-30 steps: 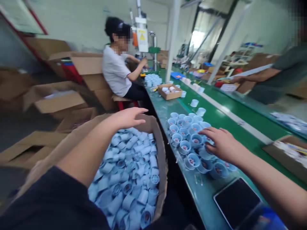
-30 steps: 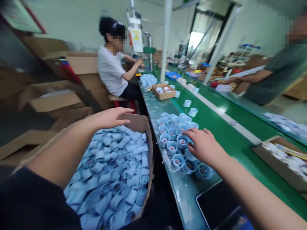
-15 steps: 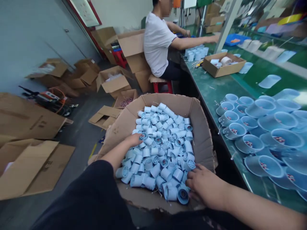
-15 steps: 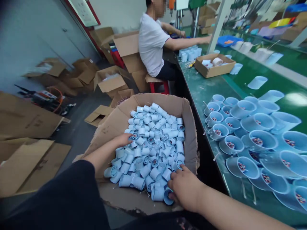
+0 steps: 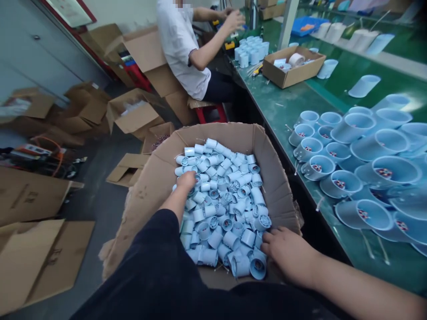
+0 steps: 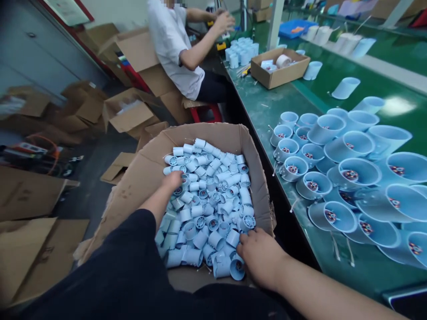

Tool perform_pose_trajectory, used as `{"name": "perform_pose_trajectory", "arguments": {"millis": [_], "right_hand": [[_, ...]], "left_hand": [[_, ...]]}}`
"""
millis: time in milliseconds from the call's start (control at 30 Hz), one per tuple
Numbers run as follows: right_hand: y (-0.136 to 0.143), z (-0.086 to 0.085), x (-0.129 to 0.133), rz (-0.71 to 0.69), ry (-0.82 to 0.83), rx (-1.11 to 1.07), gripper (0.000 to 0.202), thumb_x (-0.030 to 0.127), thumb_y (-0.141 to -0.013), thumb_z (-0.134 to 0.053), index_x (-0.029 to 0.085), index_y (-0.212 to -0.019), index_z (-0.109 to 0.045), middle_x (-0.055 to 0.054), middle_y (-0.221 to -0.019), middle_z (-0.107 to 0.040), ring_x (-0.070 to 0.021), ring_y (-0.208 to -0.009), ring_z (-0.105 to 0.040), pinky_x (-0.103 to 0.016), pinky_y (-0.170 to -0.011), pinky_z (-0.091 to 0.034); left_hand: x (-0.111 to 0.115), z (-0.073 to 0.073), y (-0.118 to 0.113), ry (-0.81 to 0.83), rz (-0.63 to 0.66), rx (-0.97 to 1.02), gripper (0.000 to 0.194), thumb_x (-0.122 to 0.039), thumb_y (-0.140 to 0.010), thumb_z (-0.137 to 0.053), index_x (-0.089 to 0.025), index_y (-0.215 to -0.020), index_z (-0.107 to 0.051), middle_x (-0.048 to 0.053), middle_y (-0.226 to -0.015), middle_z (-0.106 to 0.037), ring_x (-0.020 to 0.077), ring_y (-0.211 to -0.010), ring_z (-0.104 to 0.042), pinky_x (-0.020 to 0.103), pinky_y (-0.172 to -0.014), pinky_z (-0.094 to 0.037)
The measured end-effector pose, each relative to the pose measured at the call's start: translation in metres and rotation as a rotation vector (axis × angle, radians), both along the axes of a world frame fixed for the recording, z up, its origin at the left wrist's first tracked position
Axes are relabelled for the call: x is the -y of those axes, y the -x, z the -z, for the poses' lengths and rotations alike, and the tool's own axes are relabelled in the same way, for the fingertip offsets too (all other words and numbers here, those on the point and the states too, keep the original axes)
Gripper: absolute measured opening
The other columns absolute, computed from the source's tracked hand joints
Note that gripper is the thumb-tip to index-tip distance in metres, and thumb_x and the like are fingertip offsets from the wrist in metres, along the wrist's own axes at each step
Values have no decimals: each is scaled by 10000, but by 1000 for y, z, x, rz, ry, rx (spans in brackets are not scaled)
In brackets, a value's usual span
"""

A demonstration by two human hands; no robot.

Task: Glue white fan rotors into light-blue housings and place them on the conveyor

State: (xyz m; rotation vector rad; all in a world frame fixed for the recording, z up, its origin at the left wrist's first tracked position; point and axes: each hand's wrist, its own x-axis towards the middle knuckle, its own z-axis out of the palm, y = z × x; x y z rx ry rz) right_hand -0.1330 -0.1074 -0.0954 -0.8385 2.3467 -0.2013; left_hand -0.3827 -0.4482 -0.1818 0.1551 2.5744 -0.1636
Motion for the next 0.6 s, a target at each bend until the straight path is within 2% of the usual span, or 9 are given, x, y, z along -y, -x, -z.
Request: {"name": "perform_pose_trajectory", "arguments": {"millis": [100, 233, 400, 500, 600], "right_hand": [[0, 1, -1, 14, 22, 5, 162, 247, -845, -660, 192, -989, -707, -87, -992, -650, -318, -944, -625, -451, -826, -467], [0, 4, -1, 27, 61, -9, 147, 217, -821, -660, 191, -956, -711, -91, -970, -647, -304, -906, -625, -409, -777, -442], [0, 7, 1, 6, 57, -16, 145, 222, -825, -642, 205, -957, -700, -73, -952, -640, -303, -883, -613, -414, -759, -438], [0, 9, 2, -16, 34, -24, 150, 218, -835, -634, 209, -971, -697, -70, -960, -639, -305, -883, -613, -419, -753, -446], [-1, 10, 1, -19, 31, -28, 154, 215, -833, -641, 206, -976, -697, -74, -960, -638, -305, -888, -613, -415, -753, -443]], "left_hand": [[25, -13, 2, 60, 0, 81, 340, -346, -963, -610, -150, -1241, -596, 99, -1222, -623, 232, -1044, -641, 428, -880, -565], [48, -17, -24, 54, 127, 190, 326, -337, -955, -622, -147, -1220, -612, 97, -1248, -617, 247, -1085, -629, 446, -917, -551], [48, 2, -53, 40, 280, 210, 349, -320, -949, -628, -169, -1262, -599, 118, -1388, -540, 281, -1238, -547, 527, -1036, -468], [39, 16, -58, 54, 285, 209, 331, -326, -954, -620, -167, -1245, -608, 115, -1347, -569, 270, -1209, -566, 512, -1021, -481], [31, 23, -57, 77, 246, 194, 318, -334, -963, -608, -168, -1234, -610, 110, -1296, -596, 253, -1154, -597, 484, -983, -510]]}}
